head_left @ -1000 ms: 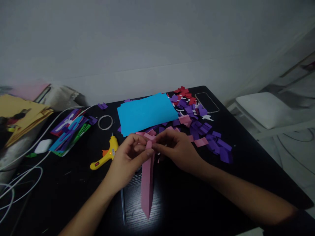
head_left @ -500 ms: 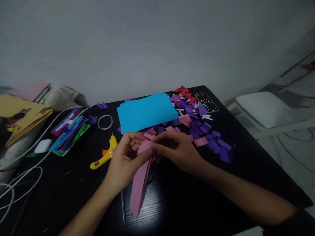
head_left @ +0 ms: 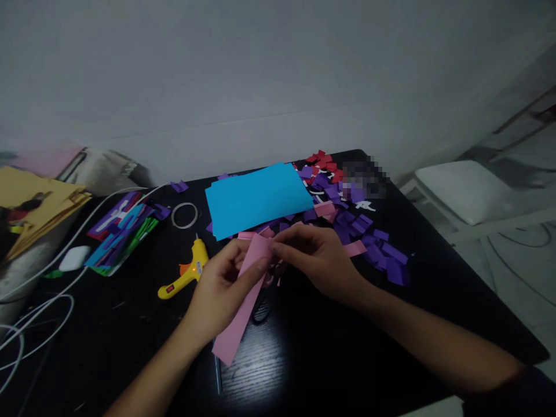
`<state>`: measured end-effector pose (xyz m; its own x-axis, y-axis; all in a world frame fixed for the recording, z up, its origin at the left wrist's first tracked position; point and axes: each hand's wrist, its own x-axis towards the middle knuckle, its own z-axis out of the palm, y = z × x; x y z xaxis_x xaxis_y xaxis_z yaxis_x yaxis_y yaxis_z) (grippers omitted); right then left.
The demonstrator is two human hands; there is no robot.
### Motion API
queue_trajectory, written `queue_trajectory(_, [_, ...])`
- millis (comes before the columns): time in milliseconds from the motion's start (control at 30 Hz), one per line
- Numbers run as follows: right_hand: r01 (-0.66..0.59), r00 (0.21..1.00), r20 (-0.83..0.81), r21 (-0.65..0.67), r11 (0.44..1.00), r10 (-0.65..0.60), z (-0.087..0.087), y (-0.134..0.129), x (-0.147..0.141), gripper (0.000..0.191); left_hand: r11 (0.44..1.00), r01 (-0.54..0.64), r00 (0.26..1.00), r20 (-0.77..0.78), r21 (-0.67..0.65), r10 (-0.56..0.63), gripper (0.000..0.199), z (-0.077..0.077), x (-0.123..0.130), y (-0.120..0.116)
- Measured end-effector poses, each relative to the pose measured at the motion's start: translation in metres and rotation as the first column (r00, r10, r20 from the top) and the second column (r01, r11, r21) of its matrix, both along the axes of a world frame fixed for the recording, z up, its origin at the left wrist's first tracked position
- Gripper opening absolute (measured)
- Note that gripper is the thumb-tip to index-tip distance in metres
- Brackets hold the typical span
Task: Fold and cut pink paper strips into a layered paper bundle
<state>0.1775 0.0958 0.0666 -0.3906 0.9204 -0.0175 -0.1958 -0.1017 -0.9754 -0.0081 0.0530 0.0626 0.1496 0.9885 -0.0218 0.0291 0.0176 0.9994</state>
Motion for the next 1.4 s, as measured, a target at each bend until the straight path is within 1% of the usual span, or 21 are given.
queue_trajectory(67, [0.019,1.0,0.02,0.016,1.0,-0.02,0.0,0.003,0.001,0.023,1.0,0.009,0.994,-0.111,0.011,-0.007,0.016,0.002,-0.001,0.0])
queue_trajectory(133, [0.045,0.999,0.015,0.022,0.999,-0.045,-0.001,0.005,0.003,0.023,1.0,0.004,0.98,-0.201,0.027,0.002,0.019,0.003,-0.001,0.0])
queue_trajectory(267, [0.102,0.995,0.018,0.024,0.995,-0.102,-0.001,0.012,0.008,0.023,1.0,0.004,0.954,-0.298,-0.002,-0.004,0.023,0.003,0.001,-0.001])
queue_trajectory(433, [0.151,0.987,0.058,0.016,0.988,-0.152,0.006,0.018,0.014,0.023,0.997,0.043,0.947,-0.316,-0.056,-0.059,0.021,0.001,0.002,-0.001])
queue_trajectory(533, [0.19,0.98,0.061,0.02,0.982,-0.191,0.008,0.025,0.019,0.022,0.99,0.064,0.958,-0.272,-0.127,-0.096,0.024,0.0,0.002,-0.001])
queue_trajectory(600, [0.229,0.973,0.029,0.028,0.973,-0.229,0.006,0.033,0.024,0.02,0.979,0.079,0.968,-0.22,-0.189,-0.121,0.026,-0.003,0.0,-0.001])
queue_trajectory(667, [0.274,0.961,-0.029,0.017,0.962,-0.274,0.004,0.042,0.029,0.017,0.964,0.087,0.969,-0.205,-0.25,-0.14,0.029,-0.006,-0.003,0.0])
queue_trajectory(767, [0.338,0.938,-0.089,0.005,0.941,-0.336,0.002,0.052,0.034,0.013,0.953,0.111,0.941,-0.277,-0.283,-0.192,0.032,-0.01,-0.013,0.004])
queue_trajectory(833, [0.349,0.933,-0.095,0.013,0.937,-0.347,0.002,0.053,0.034,0.012,0.95,0.17,0.9,-0.352,-0.26,-0.257,0.033,-0.008,-0.02,0.007])
queue_trajectory(900, [0.312,0.949,-0.061,0.029,0.95,-0.31,0.003,0.047,0.03,0.014,0.951,0.221,0.874,-0.389,-0.216,-0.291,0.036,-0.004,-0.023,0.009])
queue_trajectory(967, [0.22,0.975,0.001,0.044,0.975,-0.22,0.004,0.036,0.023,0.019,0.962,0.229,0.909,-0.32,-0.148,-0.266,0.042,0.001,-0.021,0.009])
queue_trajectory(1000, [0.158,0.987,0.033,0.049,0.986,-0.16,0.004,0.029,0.019,0.022,0.97,0.216,0.936,-0.257,-0.113,-0.239,0.042,0.003,-0.019,0.008])
queue_trajectory(1067, [0.053,0.998,0.037,0.054,0.997,-0.055,0.002,0.016,0.01,0.024,0.986,0.159,0.975,-0.147,-0.055,-0.165,0.034,0.005,-0.013,0.005])
queue_trajectory(1133, [-0.001,0.999,0.037,0.063,0.998,-0.002,0.0,0.005,0.003,0.024,0.997,0.081,0.989,-0.126,-0.008,-0.082,0.025,0.004,-0.007,0.002])
queue_trajectory(1200, [-0.013,1.0,0.028,0.079,0.997,0.011,-0.002,-0.003,-0.002,0.022,0.999,0.031,0.986,-0.166,0.033,-0.025,0.019,0.002,-0.005,0.0])
queue_trajectory(1233, [-0.014,1.0,0.021,0.081,0.997,0.013,-0.003,-0.006,-0.003,0.022,0.999,0.024,0.983,-0.185,0.045,-0.015,0.019,0.001,-0.005,-0.001])
queue_trajectory(1400, [0.015,1.0,0.003,0.107,0.994,-0.015,-0.001,-0.011,-0.004,0.018,0.997,0.016,0.985,-0.172,0.07,-0.004,0.017,0.001,-0.005,-0.003])
